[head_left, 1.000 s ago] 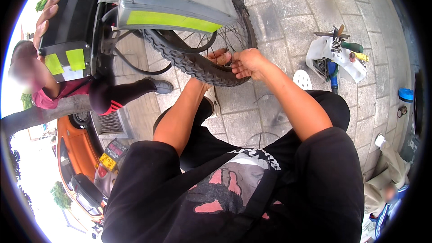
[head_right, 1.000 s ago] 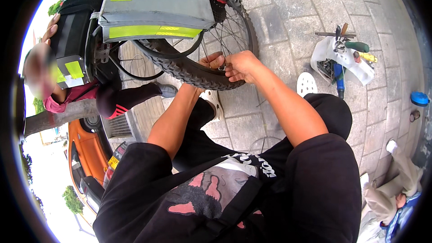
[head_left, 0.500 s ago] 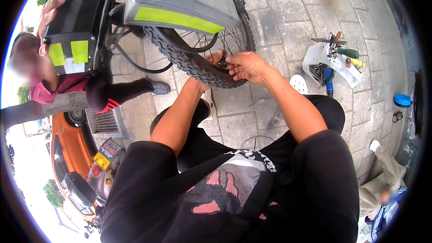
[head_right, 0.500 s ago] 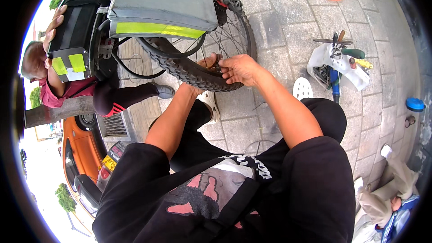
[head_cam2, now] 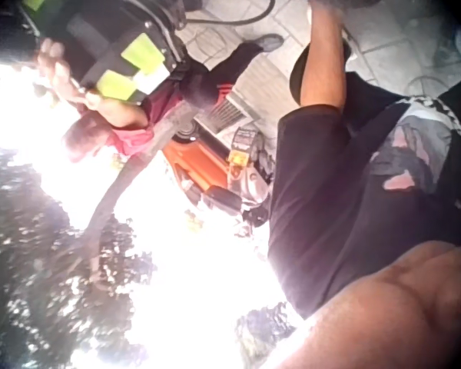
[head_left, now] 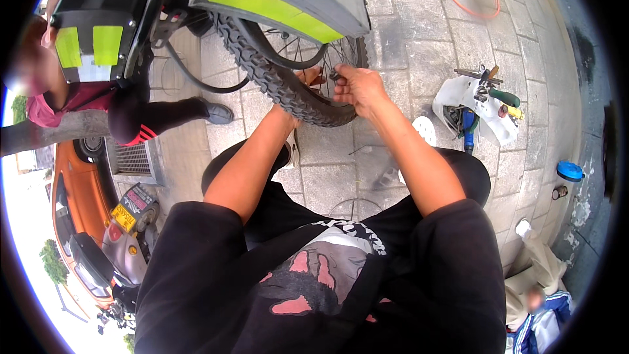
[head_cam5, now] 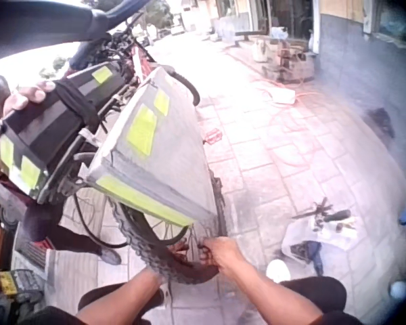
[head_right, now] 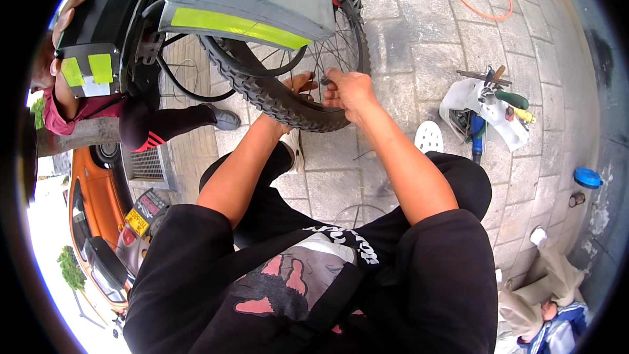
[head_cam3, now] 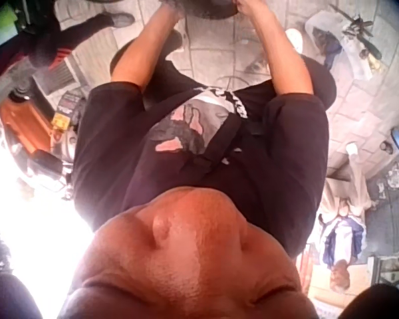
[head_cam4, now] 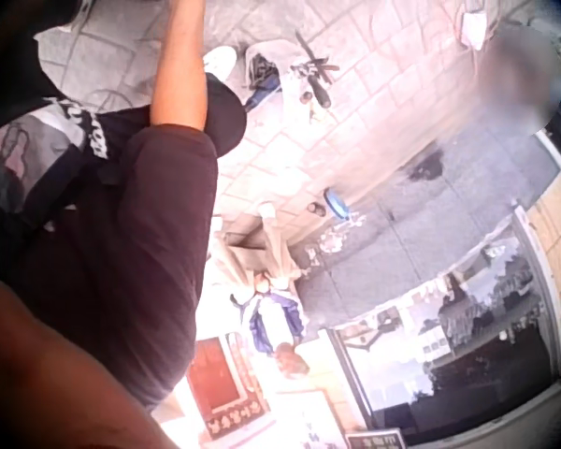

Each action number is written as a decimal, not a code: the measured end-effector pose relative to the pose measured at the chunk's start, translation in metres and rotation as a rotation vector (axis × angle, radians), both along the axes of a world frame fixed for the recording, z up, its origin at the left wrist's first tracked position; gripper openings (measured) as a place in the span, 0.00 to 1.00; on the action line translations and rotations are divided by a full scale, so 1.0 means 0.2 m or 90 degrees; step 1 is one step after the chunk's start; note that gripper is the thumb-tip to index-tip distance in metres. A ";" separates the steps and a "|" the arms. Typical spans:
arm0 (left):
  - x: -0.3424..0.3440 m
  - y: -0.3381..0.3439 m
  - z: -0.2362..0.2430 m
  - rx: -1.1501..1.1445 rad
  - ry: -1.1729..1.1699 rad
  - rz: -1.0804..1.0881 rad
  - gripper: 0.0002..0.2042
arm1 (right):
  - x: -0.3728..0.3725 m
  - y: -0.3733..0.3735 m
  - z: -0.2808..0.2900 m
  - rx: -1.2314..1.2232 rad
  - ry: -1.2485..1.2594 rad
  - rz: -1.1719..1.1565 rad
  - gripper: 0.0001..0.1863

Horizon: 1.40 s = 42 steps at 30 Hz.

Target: The person works on the rear wheel of a bicycle, using a tool to tighten the spokes. Another person holds the bicycle steady while the recorder adjusts the wheel components.

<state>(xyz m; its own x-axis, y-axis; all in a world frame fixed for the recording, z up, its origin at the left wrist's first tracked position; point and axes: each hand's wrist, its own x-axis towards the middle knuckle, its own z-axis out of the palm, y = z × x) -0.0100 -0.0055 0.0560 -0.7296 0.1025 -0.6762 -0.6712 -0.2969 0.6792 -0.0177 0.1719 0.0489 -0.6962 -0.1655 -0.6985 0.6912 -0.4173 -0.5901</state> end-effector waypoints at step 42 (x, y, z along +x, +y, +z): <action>0.05 0.06 -0.06 0.116 -0.099 -0.006 0.13 | -0.05 0.02 0.00 0.189 0.076 0.321 0.17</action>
<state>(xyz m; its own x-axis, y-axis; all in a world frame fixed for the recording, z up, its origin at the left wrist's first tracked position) -0.0002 0.0073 0.0430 -0.6160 0.2403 -0.7502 -0.7674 -0.3981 0.5026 -0.0279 0.1769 0.0486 -0.6591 -0.3065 -0.6867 0.6825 0.1396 -0.7174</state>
